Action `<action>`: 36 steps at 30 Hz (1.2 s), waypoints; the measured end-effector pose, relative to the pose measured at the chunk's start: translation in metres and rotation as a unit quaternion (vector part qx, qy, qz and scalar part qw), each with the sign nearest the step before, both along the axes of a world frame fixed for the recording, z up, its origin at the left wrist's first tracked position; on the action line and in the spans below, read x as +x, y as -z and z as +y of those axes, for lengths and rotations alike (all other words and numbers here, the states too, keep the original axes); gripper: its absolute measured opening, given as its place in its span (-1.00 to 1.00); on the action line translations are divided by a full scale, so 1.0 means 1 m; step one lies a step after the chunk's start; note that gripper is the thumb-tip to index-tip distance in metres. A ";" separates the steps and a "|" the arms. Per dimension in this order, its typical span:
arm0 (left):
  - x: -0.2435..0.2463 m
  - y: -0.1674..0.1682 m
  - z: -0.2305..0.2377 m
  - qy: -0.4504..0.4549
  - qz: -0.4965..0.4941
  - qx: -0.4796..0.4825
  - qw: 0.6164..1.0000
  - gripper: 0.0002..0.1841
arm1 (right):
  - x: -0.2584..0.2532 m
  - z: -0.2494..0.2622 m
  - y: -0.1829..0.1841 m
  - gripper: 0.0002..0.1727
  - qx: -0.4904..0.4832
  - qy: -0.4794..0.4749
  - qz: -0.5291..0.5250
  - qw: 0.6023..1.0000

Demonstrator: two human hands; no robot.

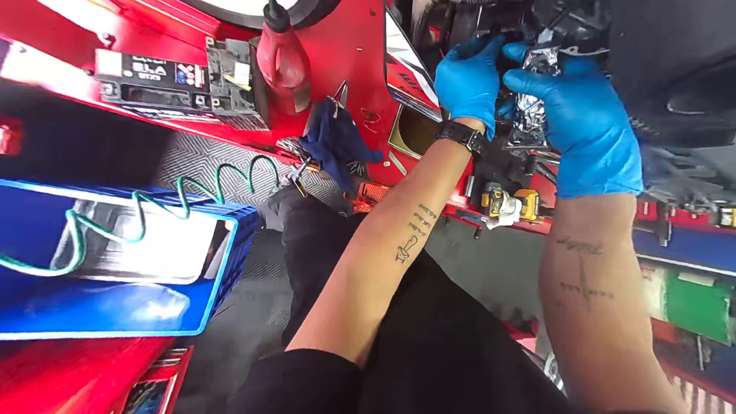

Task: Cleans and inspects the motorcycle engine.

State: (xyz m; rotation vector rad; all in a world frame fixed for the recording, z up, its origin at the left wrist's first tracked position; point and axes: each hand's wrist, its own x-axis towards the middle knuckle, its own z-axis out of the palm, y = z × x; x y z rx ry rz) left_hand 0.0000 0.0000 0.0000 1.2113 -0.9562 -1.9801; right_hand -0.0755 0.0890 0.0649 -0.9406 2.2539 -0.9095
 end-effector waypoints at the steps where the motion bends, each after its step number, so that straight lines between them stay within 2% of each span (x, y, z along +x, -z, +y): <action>1: 0.000 -0.002 0.001 0.001 -0.005 0.002 1.000 -0.74 | 0.006 0.012 -0.001 -0.44 0.006 -0.003 0.000 1.000; 3: 0.001 -0.007 0.001 0.008 -0.011 0.013 1.000 -0.77 | 0.018 0.043 0.000 -0.46 0.010 0.016 0.012 1.000; 6: -0.006 -0.003 0.001 -0.009 -0.014 0.013 1.000 -0.80 | 0.030 0.060 -0.002 -0.43 0.030 0.069 0.036 0.997; 9: -0.013 0.002 0.004 -0.028 0.003 0.003 1.000 -0.82 | 0.024 0.055 -0.002 -0.38 0.044 0.088 0.046 0.994; 12: -0.017 0.006 0.005 -0.032 -0.002 -0.061 0.998 -0.85 | 0.015 0.033 0.000 -0.41 0.016 0.042 0.033 0.998; 15: -0.018 0.011 0.005 -0.027 -0.014 -0.119 0.992 -0.84 | 0.028 0.017 -0.005 -0.45 -0.019 0.020 0.007 1.000; 17: -0.017 0.015 0.005 -0.020 -0.012 -0.140 0.990 -0.83 | 0.032 0.020 -0.008 -0.50 -0.023 0.026 -0.004 0.999; 19: -0.014 0.019 0.005 -0.010 -0.009 -0.152 0.988 -0.84 | 0.039 0.033 -0.011 -0.56 -0.022 0.050 0.030 0.998; 23: 0.003 0.026 0.021 -0.004 0.030 -0.202 0.979 -0.83 | 0.024 0.014 -0.005 -0.51 -0.034 0.021 -0.018 0.999; 29: 0.049 0.052 0.033 0.023 0.071 -0.204 0.976 -0.93 | 0.010 0.015 -0.001 -0.46 -0.046 -0.029 -0.049 0.997; 33: 0.090 0.083 0.011 -0.006 0.019 -0.264 0.964 -0.90 | 0.010 0.015 -0.001 -0.45 -0.056 -0.030 -0.051 0.997; 36: 0.090 0.076 -0.006 -0.037 -0.050 -0.355 0.933 -0.79 | 0.014 0.015 0.000 -0.44 -0.053 -0.042 -0.040 0.997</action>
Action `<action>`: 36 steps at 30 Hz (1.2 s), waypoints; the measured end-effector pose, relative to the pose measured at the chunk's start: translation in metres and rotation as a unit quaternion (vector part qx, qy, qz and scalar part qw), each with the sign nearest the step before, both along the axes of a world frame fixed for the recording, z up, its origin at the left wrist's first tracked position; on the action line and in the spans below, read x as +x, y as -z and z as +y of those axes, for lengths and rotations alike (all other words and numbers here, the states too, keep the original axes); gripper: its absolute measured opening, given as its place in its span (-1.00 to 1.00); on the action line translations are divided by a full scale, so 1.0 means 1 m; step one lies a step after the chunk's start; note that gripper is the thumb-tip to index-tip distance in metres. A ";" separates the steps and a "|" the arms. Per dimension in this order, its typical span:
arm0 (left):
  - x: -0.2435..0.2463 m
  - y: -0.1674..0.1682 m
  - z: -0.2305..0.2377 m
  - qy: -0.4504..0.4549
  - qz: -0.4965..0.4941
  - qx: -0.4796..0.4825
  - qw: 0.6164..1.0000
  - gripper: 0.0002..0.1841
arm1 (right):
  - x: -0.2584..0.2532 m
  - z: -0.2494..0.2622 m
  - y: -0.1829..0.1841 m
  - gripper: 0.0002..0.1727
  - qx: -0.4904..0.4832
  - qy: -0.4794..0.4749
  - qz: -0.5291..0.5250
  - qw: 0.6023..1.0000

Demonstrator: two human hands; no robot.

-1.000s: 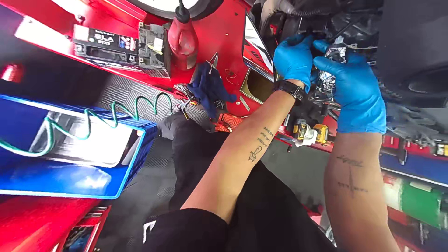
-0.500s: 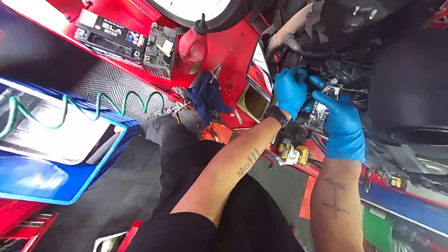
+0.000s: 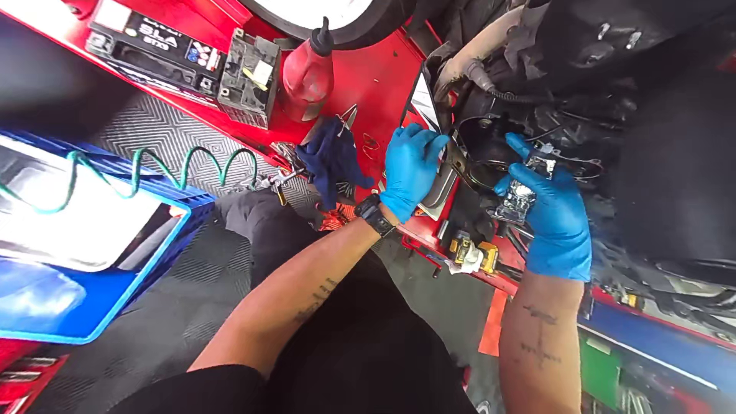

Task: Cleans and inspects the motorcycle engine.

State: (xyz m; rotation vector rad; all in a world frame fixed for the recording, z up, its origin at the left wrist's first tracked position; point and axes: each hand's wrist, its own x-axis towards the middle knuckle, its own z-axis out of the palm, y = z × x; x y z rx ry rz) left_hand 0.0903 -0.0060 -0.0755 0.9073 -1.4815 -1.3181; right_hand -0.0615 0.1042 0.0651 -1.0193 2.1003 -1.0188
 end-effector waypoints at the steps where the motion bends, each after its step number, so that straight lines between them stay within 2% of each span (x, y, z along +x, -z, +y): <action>1: -0.007 -0.008 -0.006 -0.009 -0.009 -0.056 0.998 -0.81 | 0.007 -0.003 -0.002 -0.46 0.004 0.010 0.007 1.000; 4: -0.032 -0.026 -0.032 0.023 -0.034 -0.240 0.970 -0.82 | 0.029 -0.010 -0.006 -0.53 0.028 0.036 0.050 0.998; 7: -0.054 -0.024 -0.061 -0.006 -0.050 -0.394 0.918 -0.72 | 0.002 0.001 0.003 -0.45 0.006 0.004 0.043 0.999; 10: -0.050 -0.025 -0.071 -0.002 -0.061 -0.483 0.874 -0.70 | -0.008 0.007 0.010 -0.48 -0.016 0.002 0.011 1.000; 14: -0.055 -0.029 -0.065 0.057 -0.059 -0.570 0.818 -0.64 | 0.001 0.003 0.005 -0.49 -0.009 0.019 0.007 1.000; 17: -0.071 -0.022 -0.068 0.075 -0.055 -0.592 0.800 -0.60 | 0.002 0.003 0.004 -0.42 -0.010 0.001 -0.003 1.000; 21: -0.086 -0.014 -0.070 0.030 -0.040 -0.612 0.790 -0.64 | 0.001 0.003 0.003 -0.39 -0.013 -0.005 -0.009 1.000; 28: -0.091 -0.011 -0.075 0.017 -0.007 -0.619 0.786 -0.67 | -0.005 0.005 0.005 -0.39 -0.007 -0.009 -0.012 1.000; 32: -0.091 -0.011 -0.073 0.020 -0.005 -0.598 0.802 -0.68 | -0.001 0.003 0.004 -0.38 0.002 0.007 0.001 1.000; 36: -0.093 -0.008 -0.064 0.005 0.021 -0.548 0.836 -0.72 | 0.003 0.000 0.002 -0.39 -0.007 -0.003 -0.014 1.000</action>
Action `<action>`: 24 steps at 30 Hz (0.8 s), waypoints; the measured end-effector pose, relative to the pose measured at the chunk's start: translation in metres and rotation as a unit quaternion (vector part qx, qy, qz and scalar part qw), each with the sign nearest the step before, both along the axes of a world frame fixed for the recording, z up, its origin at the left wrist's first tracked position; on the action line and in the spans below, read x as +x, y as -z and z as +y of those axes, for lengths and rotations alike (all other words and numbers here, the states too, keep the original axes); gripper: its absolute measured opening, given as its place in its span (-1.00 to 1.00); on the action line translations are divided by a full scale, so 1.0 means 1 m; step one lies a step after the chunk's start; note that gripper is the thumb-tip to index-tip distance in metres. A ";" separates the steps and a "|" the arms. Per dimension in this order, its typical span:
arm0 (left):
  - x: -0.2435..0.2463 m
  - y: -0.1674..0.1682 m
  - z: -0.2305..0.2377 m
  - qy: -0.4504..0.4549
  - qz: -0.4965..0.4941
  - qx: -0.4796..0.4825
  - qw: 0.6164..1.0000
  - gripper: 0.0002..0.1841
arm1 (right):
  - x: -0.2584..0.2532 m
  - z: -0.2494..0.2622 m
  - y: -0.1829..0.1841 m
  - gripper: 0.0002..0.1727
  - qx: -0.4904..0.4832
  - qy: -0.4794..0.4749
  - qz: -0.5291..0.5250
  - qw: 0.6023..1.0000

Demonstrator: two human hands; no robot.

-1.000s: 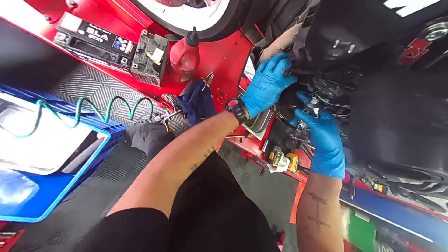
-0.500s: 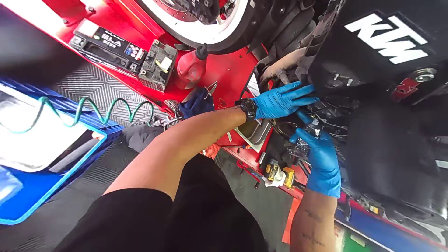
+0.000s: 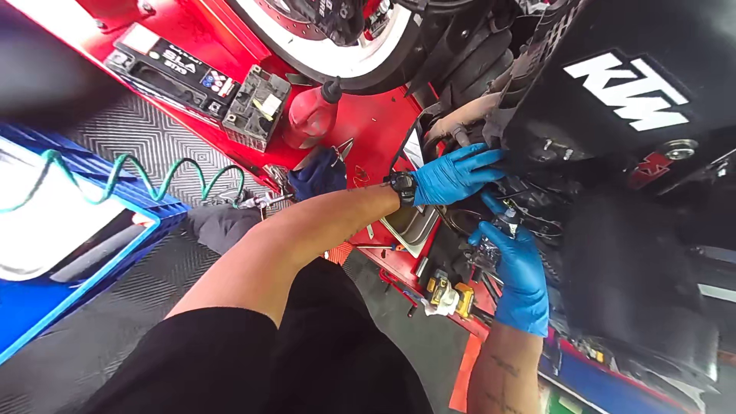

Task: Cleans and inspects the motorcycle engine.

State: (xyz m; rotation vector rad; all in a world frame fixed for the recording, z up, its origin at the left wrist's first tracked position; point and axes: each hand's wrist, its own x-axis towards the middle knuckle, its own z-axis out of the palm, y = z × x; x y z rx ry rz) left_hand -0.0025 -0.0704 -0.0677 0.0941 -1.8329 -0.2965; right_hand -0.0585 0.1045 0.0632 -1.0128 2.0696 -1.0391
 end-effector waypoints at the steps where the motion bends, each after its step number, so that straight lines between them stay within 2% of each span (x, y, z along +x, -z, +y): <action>1: -0.002 0.000 0.004 0.007 0.021 0.023 0.999 -0.75 | 0.003 -0.001 -0.002 -0.40 -0.004 0.001 -0.004 1.000; 4: -0.004 -0.002 0.016 0.024 0.056 0.077 0.995 -0.78 | 0.018 -0.006 -0.005 -0.48 -0.008 0.031 -0.001 0.999; 7: 0.011 0.000 0.031 0.006 0.061 0.146 0.987 -0.80 | -0.002 0.002 0.001 -0.39 -0.011 0.003 -0.006 1.000; 9: 0.035 0.009 0.043 -0.002 0.058 0.201 0.978 -0.82 | -0.008 0.003 0.003 -0.40 -0.016 -0.011 0.000 1.000; 12: 0.081 0.037 0.054 -0.031 0.051 0.274 0.960 -0.84 | -0.018 0.006 0.006 -0.42 -0.029 -0.045 -0.015 0.998; 17: 0.165 0.094 0.027 -0.131 -0.007 0.353 0.926 -0.81 | -0.010 0.003 0.004 -0.36 -0.019 -0.011 -0.024 0.999; 20: 0.186 0.118 0.012 -0.156 -0.049 0.384 0.909 -0.81 | -0.003 0.000 0.002 -0.37 -0.015 -0.005 -0.014 1.000; 24: 0.189 0.135 0.004 -0.130 -0.103 0.430 0.887 -0.86 | -0.003 0.000 0.001 -0.40 -0.006 0.000 -0.012 1.000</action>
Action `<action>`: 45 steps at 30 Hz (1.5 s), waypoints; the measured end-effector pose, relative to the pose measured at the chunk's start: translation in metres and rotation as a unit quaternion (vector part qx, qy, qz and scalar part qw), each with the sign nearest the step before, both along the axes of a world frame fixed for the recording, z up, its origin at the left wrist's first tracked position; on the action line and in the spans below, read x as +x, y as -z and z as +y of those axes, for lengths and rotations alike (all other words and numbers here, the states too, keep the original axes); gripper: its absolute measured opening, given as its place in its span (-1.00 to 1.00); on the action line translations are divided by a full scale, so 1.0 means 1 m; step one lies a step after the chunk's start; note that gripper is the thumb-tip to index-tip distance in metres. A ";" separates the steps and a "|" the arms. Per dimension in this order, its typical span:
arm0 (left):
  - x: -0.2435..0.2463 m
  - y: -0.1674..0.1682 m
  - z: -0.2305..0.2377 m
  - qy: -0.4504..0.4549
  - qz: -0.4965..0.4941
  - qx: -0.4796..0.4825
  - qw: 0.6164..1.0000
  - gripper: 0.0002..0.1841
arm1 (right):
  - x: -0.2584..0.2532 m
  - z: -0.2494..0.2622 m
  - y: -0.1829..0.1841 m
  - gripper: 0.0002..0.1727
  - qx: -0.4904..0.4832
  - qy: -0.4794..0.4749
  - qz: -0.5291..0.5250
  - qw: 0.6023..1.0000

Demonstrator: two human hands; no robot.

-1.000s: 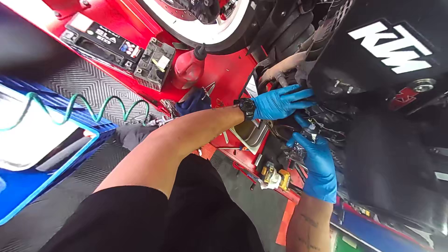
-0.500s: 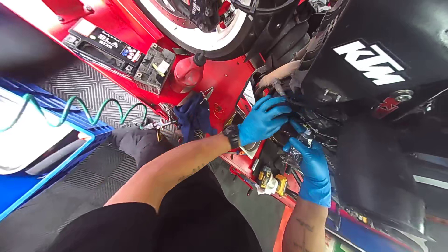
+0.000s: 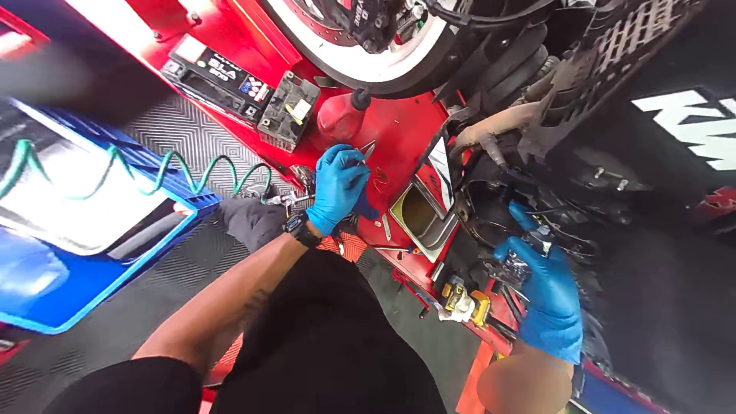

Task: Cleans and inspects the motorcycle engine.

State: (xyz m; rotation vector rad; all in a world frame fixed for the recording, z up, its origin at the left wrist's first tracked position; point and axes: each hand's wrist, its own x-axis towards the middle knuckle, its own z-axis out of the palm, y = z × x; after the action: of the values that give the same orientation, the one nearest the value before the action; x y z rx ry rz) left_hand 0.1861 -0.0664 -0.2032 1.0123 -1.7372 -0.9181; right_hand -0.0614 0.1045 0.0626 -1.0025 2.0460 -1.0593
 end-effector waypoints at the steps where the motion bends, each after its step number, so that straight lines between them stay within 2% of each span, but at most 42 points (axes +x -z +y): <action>1: -0.001 0.003 0.000 0.006 -0.007 0.009 1.000 -0.88 | -0.003 0.000 0.000 -0.40 0.000 -0.004 -0.009 1.000; 5: -0.003 0.007 -0.004 0.025 -0.044 0.041 0.998 -0.85 | -0.003 0.001 0.000 -0.42 0.002 -0.003 0.001 1.000; 8: -0.005 0.009 -0.009 0.040 -0.061 0.045 0.996 -0.91 | -0.003 0.001 -0.001 -0.38 0.011 -0.003 -0.011 1.000; 11: -0.004 0.011 -0.015 0.062 -0.059 0.064 0.994 -0.71 | 0.004 -0.004 -0.004 -0.37 0.021 0.017 -0.017 0.999; 14: 0.005 0.011 -0.019 0.057 -0.059 0.080 0.993 -0.68 | 0.008 -0.007 -0.004 -0.37 0.021 0.025 -0.012 0.999; 18: 0.000 -0.009 -0.006 0.064 -0.024 0.130 0.989 -0.68 | 0.014 -0.005 -0.002 -0.44 0.005 0.051 0.026 0.998; 21: -0.024 -0.050 0.017 0.131 0.038 0.160 0.978 -0.69 | 0.011 -0.005 0.003 -0.43 -0.010 0.052 -0.004 0.999; 24: -0.068 -0.107 0.040 0.248 0.133 0.233 0.931 -0.64 | 0.010 -0.006 0.005 -0.42 -0.025 0.047 -0.038 0.998; 26: -0.101 -0.140 0.046 0.319 0.173 0.356 0.861 -0.56 | 0.013 -0.008 0.003 -0.42 -0.041 0.048 -0.067 0.996; 28: -0.131 -0.158 0.045 0.333 0.221 0.479 0.782 -0.52 | 0.015 -0.009 0.001 -0.42 -0.042 0.049 -0.078 0.995; 30: -0.154 -0.166 0.041 0.308 0.261 0.527 0.748 -0.54 | 0.015 -0.010 0.002 -0.42 -0.035 0.062 -0.079 0.994; 33: -0.174 -0.173 0.038 0.292 0.265 0.534 0.748 -0.63 | 0.020 -0.014 0.001 -0.45 -0.031 0.087 -0.062 0.994; 37: -0.189 -0.170 0.042 0.255 0.317 0.560 0.722 -0.83 | 0.019 -0.013 -0.003 -0.47 -0.009 0.064 -0.030 0.997; 39: -0.192 -0.168 0.045 0.248 0.334 0.550 0.724 -0.81 | 0.026 -0.013 -0.008 -0.51 0.010 0.069 0.017 0.997; 42: -0.197 -0.164 0.054 0.228 0.346 0.517 0.749 -0.75 | 0.043 -0.008 -0.010 -0.57 -0.002 0.097 0.107 0.989; 45: -0.196 -0.169 0.058 0.206 0.329 0.512 0.766 -0.71 | 0.050 0.001 -0.009 -0.63 -0.019 0.093 0.126 0.987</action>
State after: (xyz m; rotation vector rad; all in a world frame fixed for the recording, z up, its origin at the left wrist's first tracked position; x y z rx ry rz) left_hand -0.0097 -0.0080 -0.0347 0.7375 -0.7590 -2.3264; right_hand -0.0112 0.1053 0.0714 -1.0247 2.3712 -1.1148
